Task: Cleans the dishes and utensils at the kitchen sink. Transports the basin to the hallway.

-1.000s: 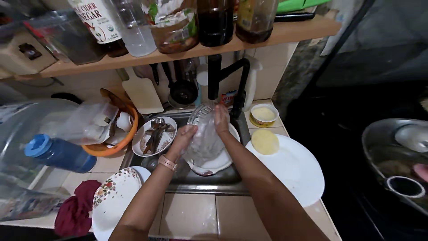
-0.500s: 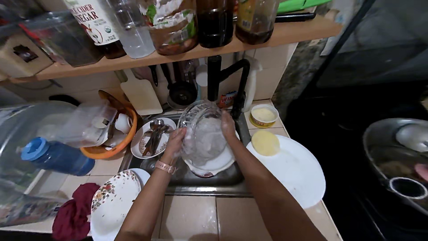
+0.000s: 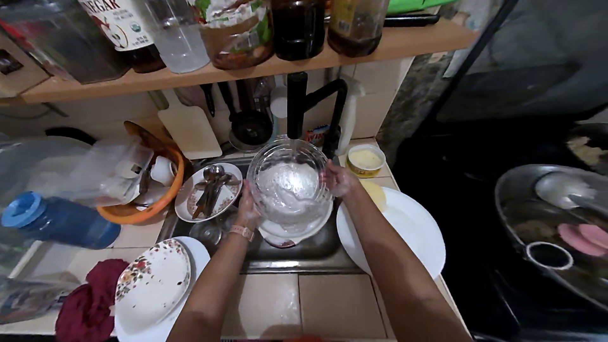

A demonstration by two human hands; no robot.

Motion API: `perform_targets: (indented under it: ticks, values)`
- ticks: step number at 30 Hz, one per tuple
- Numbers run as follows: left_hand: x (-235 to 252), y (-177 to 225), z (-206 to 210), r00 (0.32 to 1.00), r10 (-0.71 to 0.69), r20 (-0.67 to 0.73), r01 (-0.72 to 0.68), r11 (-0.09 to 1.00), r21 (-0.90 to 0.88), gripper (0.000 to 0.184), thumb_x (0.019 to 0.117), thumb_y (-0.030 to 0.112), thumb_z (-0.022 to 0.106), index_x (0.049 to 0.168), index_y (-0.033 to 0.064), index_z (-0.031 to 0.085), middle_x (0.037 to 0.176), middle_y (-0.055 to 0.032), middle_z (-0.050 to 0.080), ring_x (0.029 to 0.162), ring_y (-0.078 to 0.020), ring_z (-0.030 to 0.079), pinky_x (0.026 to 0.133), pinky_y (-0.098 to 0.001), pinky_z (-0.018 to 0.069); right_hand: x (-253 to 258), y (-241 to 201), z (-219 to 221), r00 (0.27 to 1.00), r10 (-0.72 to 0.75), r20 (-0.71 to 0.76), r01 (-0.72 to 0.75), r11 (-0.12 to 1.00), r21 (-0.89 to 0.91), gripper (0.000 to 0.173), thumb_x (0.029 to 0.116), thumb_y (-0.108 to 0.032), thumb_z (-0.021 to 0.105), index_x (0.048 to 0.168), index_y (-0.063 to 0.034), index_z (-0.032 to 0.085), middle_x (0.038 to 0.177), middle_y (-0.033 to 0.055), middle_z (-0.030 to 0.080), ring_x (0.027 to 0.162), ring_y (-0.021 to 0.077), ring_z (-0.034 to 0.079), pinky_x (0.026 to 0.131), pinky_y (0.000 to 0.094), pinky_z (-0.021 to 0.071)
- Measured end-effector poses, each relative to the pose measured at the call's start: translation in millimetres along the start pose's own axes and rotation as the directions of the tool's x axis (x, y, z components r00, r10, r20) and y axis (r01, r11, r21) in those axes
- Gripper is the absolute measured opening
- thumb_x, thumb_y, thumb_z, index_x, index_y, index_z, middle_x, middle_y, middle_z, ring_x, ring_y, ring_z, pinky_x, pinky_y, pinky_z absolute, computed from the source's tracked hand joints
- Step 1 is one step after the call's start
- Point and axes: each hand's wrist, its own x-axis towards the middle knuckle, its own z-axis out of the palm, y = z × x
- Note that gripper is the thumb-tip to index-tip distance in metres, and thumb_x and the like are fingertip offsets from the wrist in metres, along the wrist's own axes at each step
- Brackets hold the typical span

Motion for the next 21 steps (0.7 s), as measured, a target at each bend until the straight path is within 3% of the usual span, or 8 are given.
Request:
perform_targets:
  ticks: [2,4,6,9,11,14,17,21]
  values:
    - [2.4,-6.8,0.4,0.998,-0.069,-0.003,0.069,0.997,0.043,0.058,0.1077,0.058,0.025,0.137,0.0144,0.050,0.111,-0.0081,0.067,0.098,-0.0173,0.067,0.081,-0.0379,0.0582,-7.4,-6.5,0.3,0.998,-0.060,0.007,0.060,0.998,-0.010,0.020,0.1116,-0.022,0.039,0.105,-0.0105,0.053,0.071,-0.0027,0.061,0.061,0.0064,0.061,0.059,0.0216,0.0539]
    - [7.2,-14.6,1.6,0.993,-0.116,0.006,0.116,0.992,0.051,0.059,0.1077,0.058,0.027,0.139,0.0130,0.049,0.115,-0.0093,0.066,0.102,-0.0189,0.065,0.085,-0.0393,0.0570,-14.5,-12.2,5.5,0.994,-0.102,-0.033,0.100,0.994,-0.040,0.015,0.1110,-0.020,0.042,0.113,-0.0088,0.053,0.072,-0.0026,0.061,0.060,0.0055,0.061,0.057,0.0203,0.0527]
    - [13.0,-20.6,2.6,0.989,-0.149,-0.005,0.149,0.987,0.065,0.053,0.1086,0.054,0.030,0.128,0.0107,0.053,0.100,-0.0077,0.065,0.087,-0.0170,0.065,0.076,-0.0355,0.0570,-20.1,-17.0,11.2,0.990,-0.116,-0.079,0.112,0.992,-0.057,0.013,0.1104,-0.019,0.044,0.113,-0.0086,0.052,0.071,-0.0024,0.060,0.058,0.0055,0.061,0.054,0.0195,0.0523]
    - [15.4,-24.2,11.0,0.975,-0.209,-0.078,0.216,0.970,0.106,0.041,0.1110,0.046,0.031,0.100,0.0122,0.052,0.069,-0.0011,0.052,0.054,-0.0111,0.053,0.049,-0.0266,0.0491,-31.4,-20.8,20.2,0.982,-0.146,-0.116,0.139,0.988,-0.068,0.012,0.1096,-0.017,0.047,0.111,-0.0062,0.052,0.069,-0.0004,0.059,0.055,0.0068,0.060,0.052,0.0205,0.0521]
    - [14.4,-22.8,14.1,0.950,-0.300,-0.089,0.311,0.939,0.147,0.039,0.1124,0.040,0.027,0.100,0.0113,0.050,0.067,-0.0013,0.051,0.052,-0.0128,0.052,0.049,-0.0274,0.0494,-41.1,-22.3,26.7,0.976,-0.170,-0.135,0.156,0.982,-0.104,0.012,0.1095,-0.016,0.047,0.109,-0.0054,0.052,0.068,0.0003,0.060,0.054,0.0069,0.060,0.050,0.0203,0.0509]
    - [9.0,-17.6,15.5,0.887,-0.456,-0.069,0.455,0.841,0.294,0.042,0.1108,0.043,0.027,0.107,0.0113,0.054,0.076,-0.0060,0.060,0.064,-0.0204,0.062,0.058,-0.0386,0.0552,-50.5,-19.4,29.1,0.968,-0.207,-0.143,0.182,0.969,-0.169,0.015,0.1091,-0.016,0.049,0.112,-0.0022,0.052,0.069,0.0020,0.060,0.056,0.0089,0.062,0.054,0.0225,0.0535]
    - [5.2,-14.1,14.1,0.837,-0.543,-0.070,0.529,0.769,0.360,0.051,0.1099,0.049,0.022,0.126,0.0101,0.052,0.097,-0.0128,0.062,0.085,-0.0287,0.063,0.074,-0.0511,0.0538,-56.0,-15.9,25.9,0.965,-0.216,-0.148,0.191,0.967,-0.167,0.016,0.1091,-0.015,0.048,0.115,-0.0008,0.051,0.071,0.0025,0.060,0.056,0.0088,0.062,0.054,0.0224,0.0538]
    - [-1.2,-9.3,16.9,0.886,-0.438,-0.152,0.462,0.861,0.213,0.039,0.1100,0.043,0.030,0.109,0.0104,0.051,0.081,-0.0075,0.057,0.066,-0.0203,0.059,0.058,-0.0376,0.0533,-54.1,-2.3,14.3,0.959,-0.243,-0.148,0.230,0.968,-0.100,0.011,0.1094,-0.014,0.046,0.106,-0.0045,0.052,0.066,-0.0009,0.059,0.053,0.0075,0.061,0.053,0.0215,0.0540]
